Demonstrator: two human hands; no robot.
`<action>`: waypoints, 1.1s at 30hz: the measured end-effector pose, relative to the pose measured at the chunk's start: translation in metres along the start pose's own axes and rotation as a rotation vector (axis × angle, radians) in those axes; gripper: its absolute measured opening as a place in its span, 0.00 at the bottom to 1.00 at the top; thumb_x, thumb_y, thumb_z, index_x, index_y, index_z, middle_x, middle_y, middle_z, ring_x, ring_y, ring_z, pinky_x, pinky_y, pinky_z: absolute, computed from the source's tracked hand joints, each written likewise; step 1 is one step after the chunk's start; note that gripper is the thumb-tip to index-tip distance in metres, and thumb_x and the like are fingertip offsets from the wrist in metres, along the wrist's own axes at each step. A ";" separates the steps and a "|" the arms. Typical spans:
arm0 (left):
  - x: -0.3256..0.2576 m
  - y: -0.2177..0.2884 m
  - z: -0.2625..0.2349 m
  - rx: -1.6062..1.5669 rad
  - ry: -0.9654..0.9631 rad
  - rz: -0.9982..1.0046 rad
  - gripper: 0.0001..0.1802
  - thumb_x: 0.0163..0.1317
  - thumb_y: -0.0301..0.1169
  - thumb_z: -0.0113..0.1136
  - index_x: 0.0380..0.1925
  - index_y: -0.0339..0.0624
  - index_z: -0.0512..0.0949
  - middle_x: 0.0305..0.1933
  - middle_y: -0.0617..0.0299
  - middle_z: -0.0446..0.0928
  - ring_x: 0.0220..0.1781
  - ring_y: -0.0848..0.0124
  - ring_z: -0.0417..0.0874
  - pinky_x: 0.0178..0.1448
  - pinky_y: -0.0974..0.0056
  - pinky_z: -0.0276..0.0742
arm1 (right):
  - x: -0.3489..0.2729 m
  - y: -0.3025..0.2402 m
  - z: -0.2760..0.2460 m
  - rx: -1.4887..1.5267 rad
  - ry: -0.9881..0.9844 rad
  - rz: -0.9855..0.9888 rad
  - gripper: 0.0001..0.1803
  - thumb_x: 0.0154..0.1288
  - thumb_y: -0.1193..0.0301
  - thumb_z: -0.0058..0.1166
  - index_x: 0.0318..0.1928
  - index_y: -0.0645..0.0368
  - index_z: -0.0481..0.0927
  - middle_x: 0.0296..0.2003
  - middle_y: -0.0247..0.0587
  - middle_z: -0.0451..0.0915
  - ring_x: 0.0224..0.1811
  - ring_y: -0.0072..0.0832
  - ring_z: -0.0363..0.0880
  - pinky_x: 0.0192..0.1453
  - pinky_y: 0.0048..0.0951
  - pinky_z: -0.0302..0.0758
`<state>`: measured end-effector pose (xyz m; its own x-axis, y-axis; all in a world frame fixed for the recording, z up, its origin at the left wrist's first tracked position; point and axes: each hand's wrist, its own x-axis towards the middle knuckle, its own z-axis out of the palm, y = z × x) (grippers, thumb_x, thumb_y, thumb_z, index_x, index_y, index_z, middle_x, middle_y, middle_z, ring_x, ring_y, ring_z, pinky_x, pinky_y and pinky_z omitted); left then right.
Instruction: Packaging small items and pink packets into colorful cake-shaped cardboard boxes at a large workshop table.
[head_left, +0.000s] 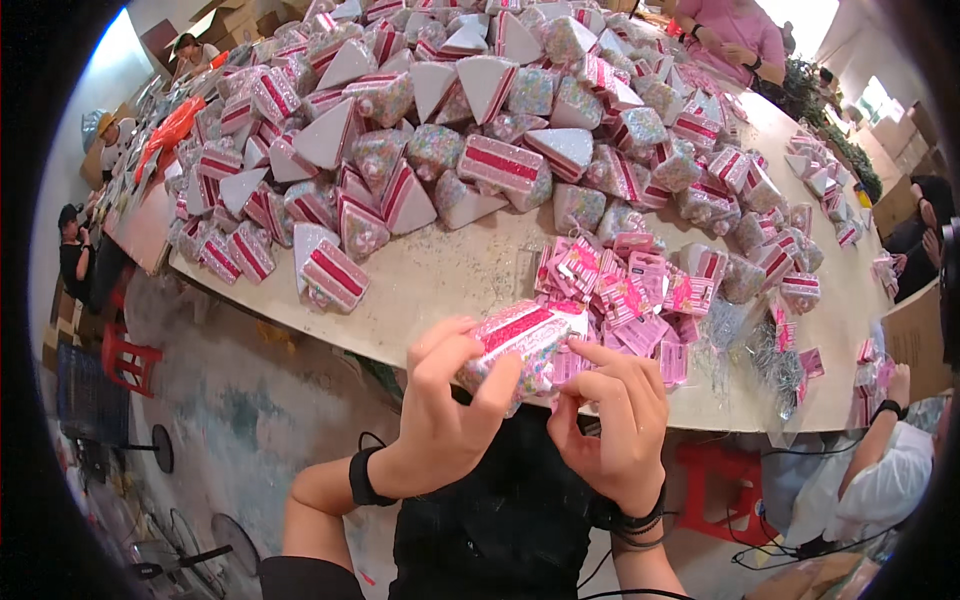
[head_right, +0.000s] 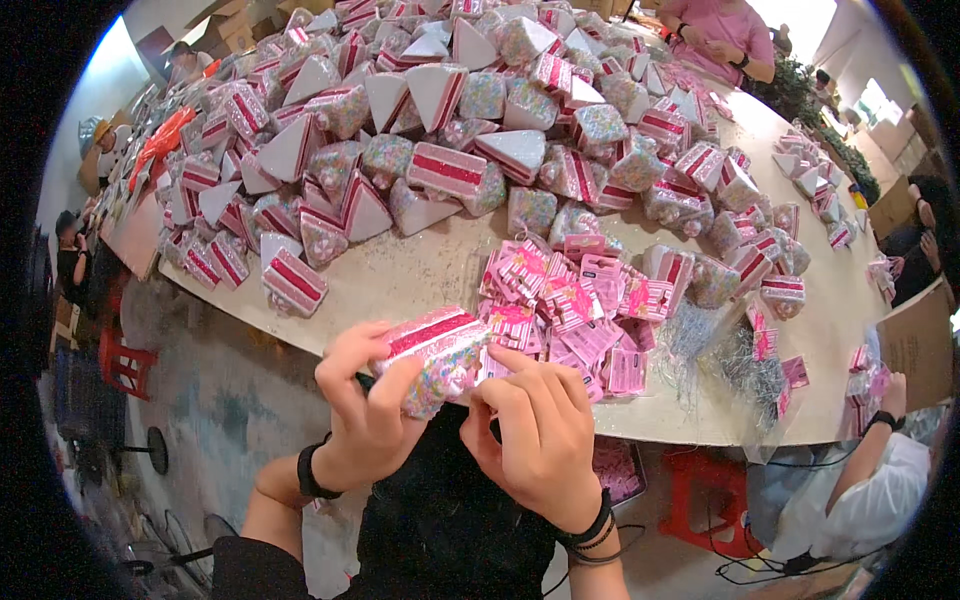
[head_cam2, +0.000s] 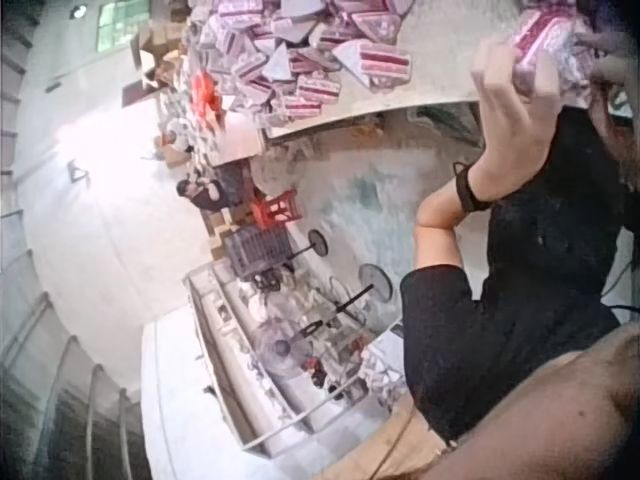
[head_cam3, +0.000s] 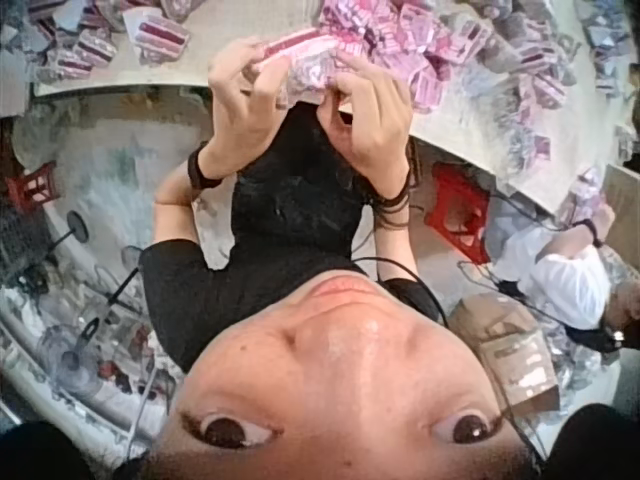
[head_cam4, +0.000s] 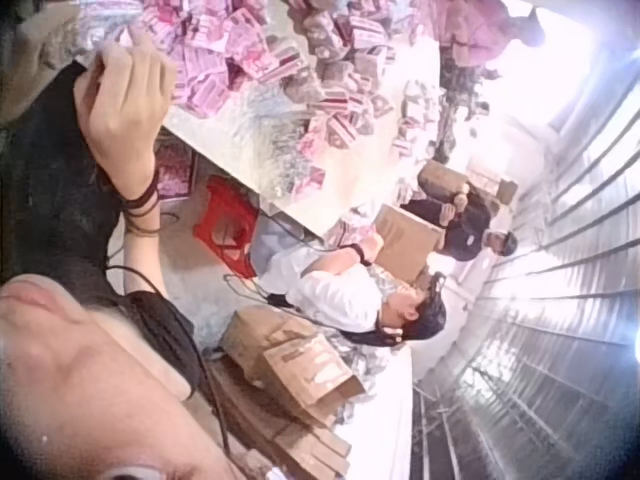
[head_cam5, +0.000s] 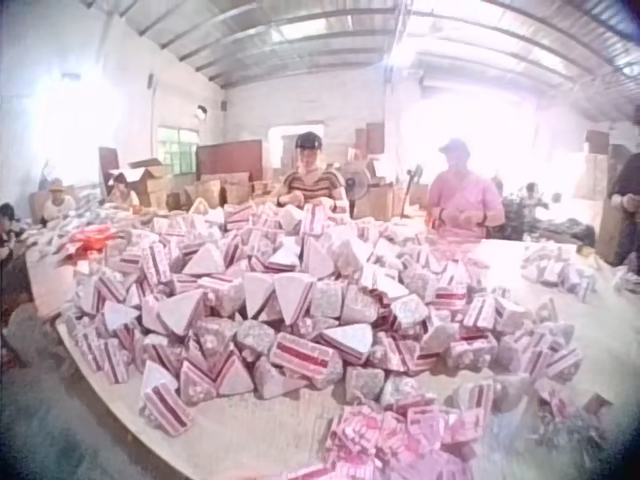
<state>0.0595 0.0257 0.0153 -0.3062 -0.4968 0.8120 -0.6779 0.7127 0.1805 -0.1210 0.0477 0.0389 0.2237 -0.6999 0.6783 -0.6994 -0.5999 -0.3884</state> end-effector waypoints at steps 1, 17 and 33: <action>0.000 0.001 0.002 -0.007 0.026 0.002 0.31 0.40 0.18 0.68 0.49 0.45 0.74 0.50 0.52 0.63 0.53 0.48 0.73 0.54 0.51 0.76 | -0.001 0.001 0.000 0.036 -0.005 0.049 0.14 0.45 0.82 0.64 0.35 0.62 0.76 0.37 0.49 0.82 0.41 0.40 0.83 0.46 0.36 0.73; 0.012 0.011 0.019 -0.206 -0.056 -0.167 0.38 0.38 0.19 0.74 0.53 0.44 0.70 0.50 0.50 0.64 0.49 0.54 0.72 0.47 0.56 0.73 | -0.004 0.009 -0.008 0.273 0.051 0.250 0.11 0.54 0.86 0.60 0.38 0.66 0.75 0.33 0.47 0.79 0.30 0.33 0.82 0.34 0.26 0.77; 0.000 0.002 0.021 -0.202 -0.044 -0.128 0.39 0.35 0.18 0.74 0.53 0.45 0.71 0.51 0.52 0.64 0.53 0.52 0.73 0.53 0.53 0.75 | -0.008 -0.001 -0.005 0.346 -0.036 0.387 0.09 0.55 0.86 0.58 0.36 0.66 0.75 0.30 0.41 0.77 0.26 0.25 0.81 0.31 0.24 0.78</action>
<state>0.0440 0.0163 0.0041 -0.2580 -0.6075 0.7513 -0.5671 0.7248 0.3913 -0.1256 0.0553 0.0367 0.0208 -0.9052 0.4245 -0.4712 -0.3833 -0.7944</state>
